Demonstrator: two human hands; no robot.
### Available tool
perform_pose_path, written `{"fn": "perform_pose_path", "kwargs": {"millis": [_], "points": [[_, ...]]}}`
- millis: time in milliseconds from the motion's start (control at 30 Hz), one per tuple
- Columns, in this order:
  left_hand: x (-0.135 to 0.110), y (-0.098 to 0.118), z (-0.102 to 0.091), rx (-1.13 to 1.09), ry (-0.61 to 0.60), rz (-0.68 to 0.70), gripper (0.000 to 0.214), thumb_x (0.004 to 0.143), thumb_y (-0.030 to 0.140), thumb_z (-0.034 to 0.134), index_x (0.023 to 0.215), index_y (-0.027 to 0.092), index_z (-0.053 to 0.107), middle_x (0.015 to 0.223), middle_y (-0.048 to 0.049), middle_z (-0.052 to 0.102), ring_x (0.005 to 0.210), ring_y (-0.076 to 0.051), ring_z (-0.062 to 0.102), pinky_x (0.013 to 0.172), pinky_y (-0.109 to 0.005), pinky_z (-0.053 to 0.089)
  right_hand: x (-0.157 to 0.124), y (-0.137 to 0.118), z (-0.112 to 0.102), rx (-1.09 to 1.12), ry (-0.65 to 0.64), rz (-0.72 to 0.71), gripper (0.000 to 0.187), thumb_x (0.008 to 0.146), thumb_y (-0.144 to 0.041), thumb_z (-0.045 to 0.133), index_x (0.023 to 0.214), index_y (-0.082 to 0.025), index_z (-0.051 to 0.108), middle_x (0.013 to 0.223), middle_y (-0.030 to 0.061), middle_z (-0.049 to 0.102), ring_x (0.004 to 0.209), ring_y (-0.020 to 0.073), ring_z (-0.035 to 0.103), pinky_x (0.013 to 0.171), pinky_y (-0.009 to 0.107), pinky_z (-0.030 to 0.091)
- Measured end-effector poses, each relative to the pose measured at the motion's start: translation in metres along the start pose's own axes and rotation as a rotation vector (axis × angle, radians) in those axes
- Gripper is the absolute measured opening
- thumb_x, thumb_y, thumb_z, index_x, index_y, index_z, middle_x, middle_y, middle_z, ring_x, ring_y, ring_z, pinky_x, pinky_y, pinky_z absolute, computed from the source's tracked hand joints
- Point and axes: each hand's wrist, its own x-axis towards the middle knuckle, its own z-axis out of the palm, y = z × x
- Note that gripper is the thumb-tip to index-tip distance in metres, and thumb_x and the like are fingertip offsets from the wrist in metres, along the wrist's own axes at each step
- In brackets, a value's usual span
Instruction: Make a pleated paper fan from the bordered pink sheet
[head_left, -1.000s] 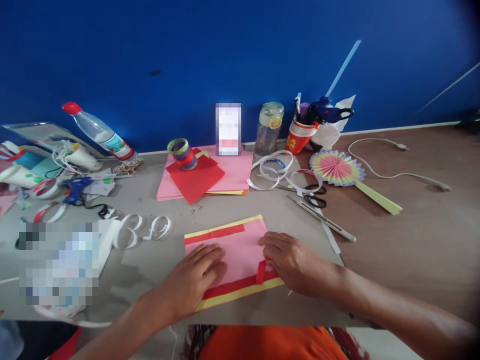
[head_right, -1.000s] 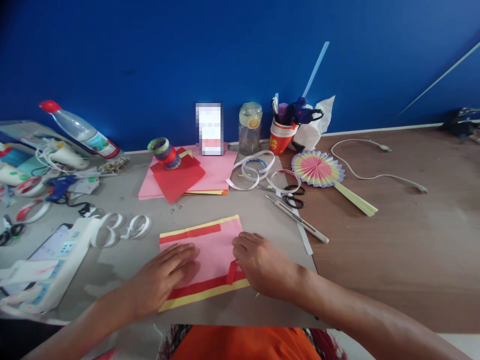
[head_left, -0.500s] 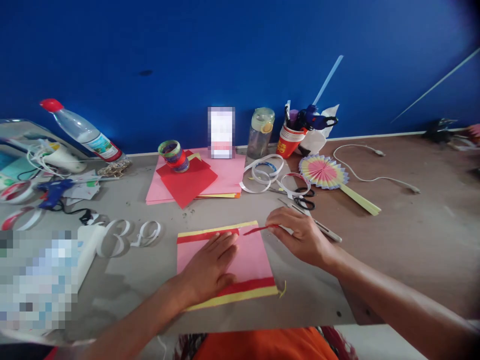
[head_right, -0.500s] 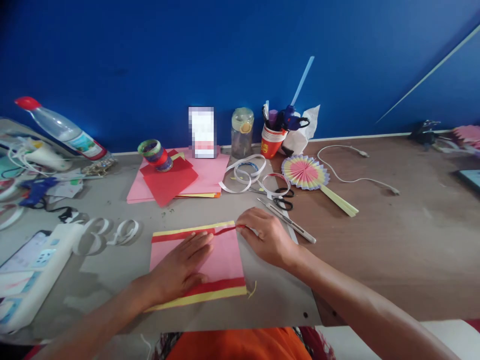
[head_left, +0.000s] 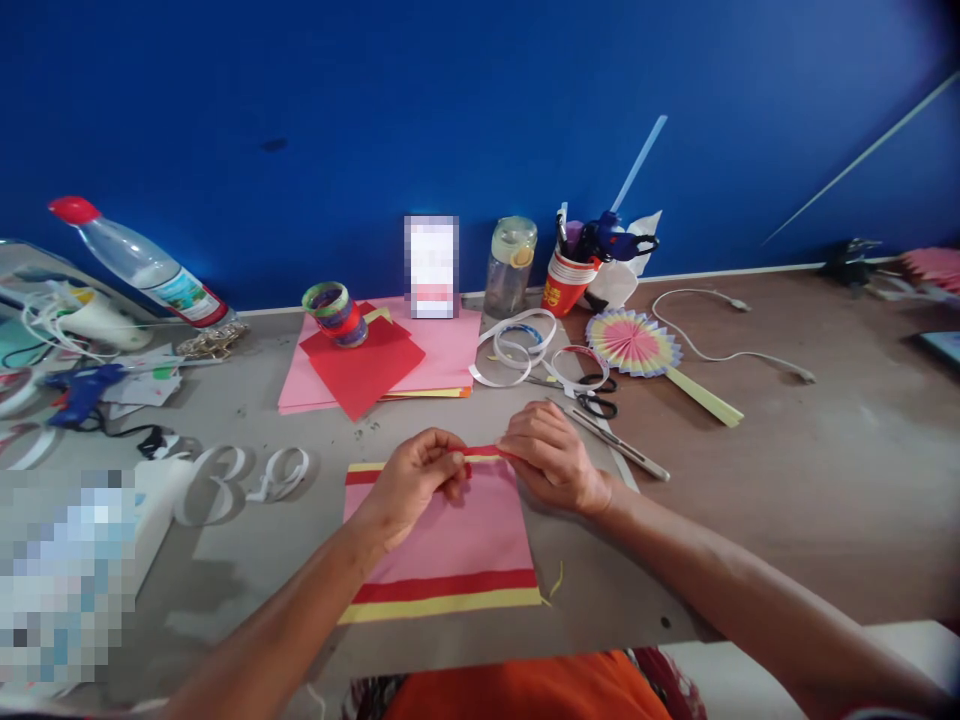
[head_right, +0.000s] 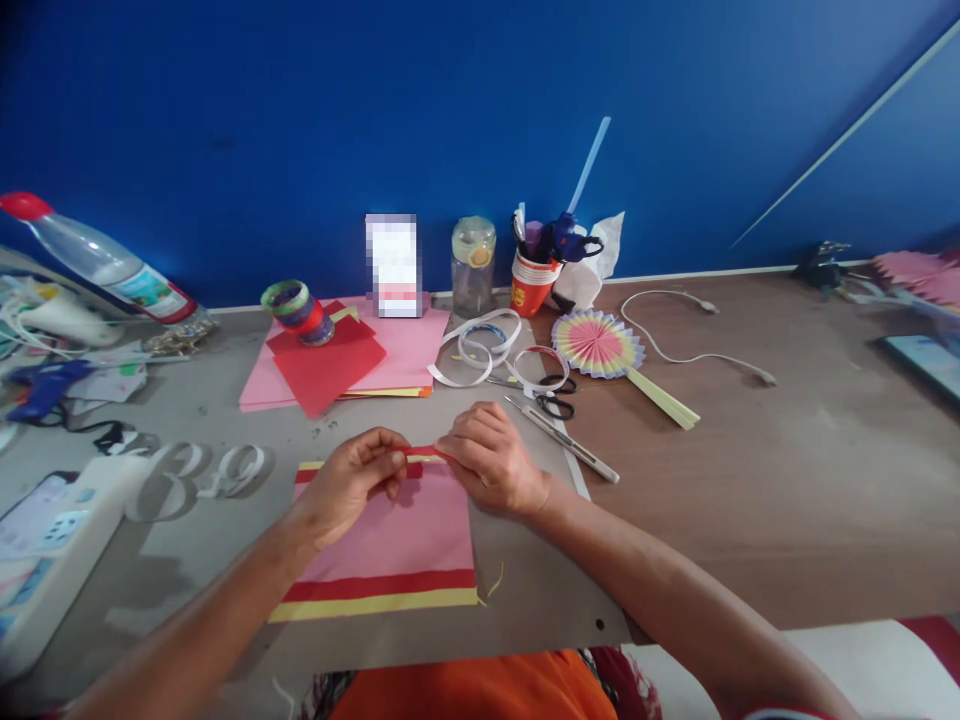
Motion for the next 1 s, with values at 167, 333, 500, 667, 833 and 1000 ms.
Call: {"fn": "perform_pose_path", "kwargs": {"millis": [167, 333, 500, 667, 833, 1000], "points": [[-0.003, 0.001, 0.008, 0.092, 0.118, 0.038, 0.018, 0.075, 0.031, 0.065, 0.078, 0.016, 0.055, 0.060, 0.0038, 0.058, 0.051, -0.009, 0.053, 0.053, -0.023, 0.044, -0.004, -0.017, -0.015, 0.502, -0.089, 0.539, 0.038, 0.084, -0.026, 0.051, 0.122, -0.020, 0.049, 0.101, 0.0091, 0.061, 0.092, 0.0198, 0.059, 0.082, 0.039, 0.047], [-0.008, -0.002, 0.017, 0.125, 0.107, 0.041, 0.015, 0.078, 0.030, 0.061, 0.077, 0.017, 0.053, 0.057, 0.0039, 0.058, 0.053, -0.010, 0.055, 0.056, -0.023, 0.045, 0.000, -0.038, -0.003, 0.737, -0.052, 0.997, 0.036, 0.079, -0.034, 0.057, 0.109, -0.016, 0.050, 0.077, 0.0005, 0.056, 0.067, 0.0121, 0.054, 0.062, 0.027, 0.045], [-0.010, -0.012, 0.020, 0.092, 0.052, 0.015, 0.020, 0.079, 0.035, 0.061, 0.078, 0.018, 0.051, 0.058, 0.0032, 0.060, 0.053, -0.010, 0.056, 0.055, -0.024, 0.046, -0.002, -0.037, 0.005, 0.648, 0.032, 1.072, 0.030, 0.074, -0.029, 0.059, 0.101, -0.016, 0.055, 0.068, -0.0035, 0.054, 0.058, 0.0094, 0.049, 0.056, 0.023, 0.041], [-0.010, -0.019, 0.020, 0.092, 0.049, -0.021, 0.023, 0.079, 0.038, 0.062, 0.077, 0.018, 0.049, 0.059, 0.0041, 0.058, 0.048, -0.009, 0.054, 0.052, -0.024, 0.047, -0.014, -0.032, 0.003, 0.497, 0.012, 1.050, 0.021, 0.073, -0.029, 0.060, 0.090, -0.017, 0.060, 0.070, -0.0008, 0.060, 0.066, 0.0130, 0.057, 0.061, 0.025, 0.046], [-0.010, -0.023, 0.018, 0.163, 0.070, -0.025, 0.022, 0.081, 0.038, 0.059, 0.079, 0.018, 0.050, 0.061, 0.0036, 0.060, 0.043, -0.008, 0.052, 0.046, -0.021, 0.044, -0.022, -0.031, 0.002, 0.311, -0.029, 0.949, 0.013, 0.078, -0.025, 0.056, 0.087, -0.019, 0.064, 0.074, 0.0002, 0.065, 0.068, 0.0139, 0.060, 0.062, 0.024, 0.047], [-0.014, -0.025, 0.012, 0.356, 0.117, 0.075, 0.017, 0.086, 0.031, 0.050, 0.076, 0.019, 0.050, 0.062, 0.0037, 0.058, 0.042, -0.007, 0.048, 0.045, -0.020, 0.041, -0.025, -0.027, -0.001, 0.125, -0.065, 0.881, 0.014, 0.080, -0.016, 0.053, 0.087, -0.018, 0.065, 0.073, 0.0012, 0.066, 0.062, 0.0136, 0.058, 0.057, 0.024, 0.043]]}}
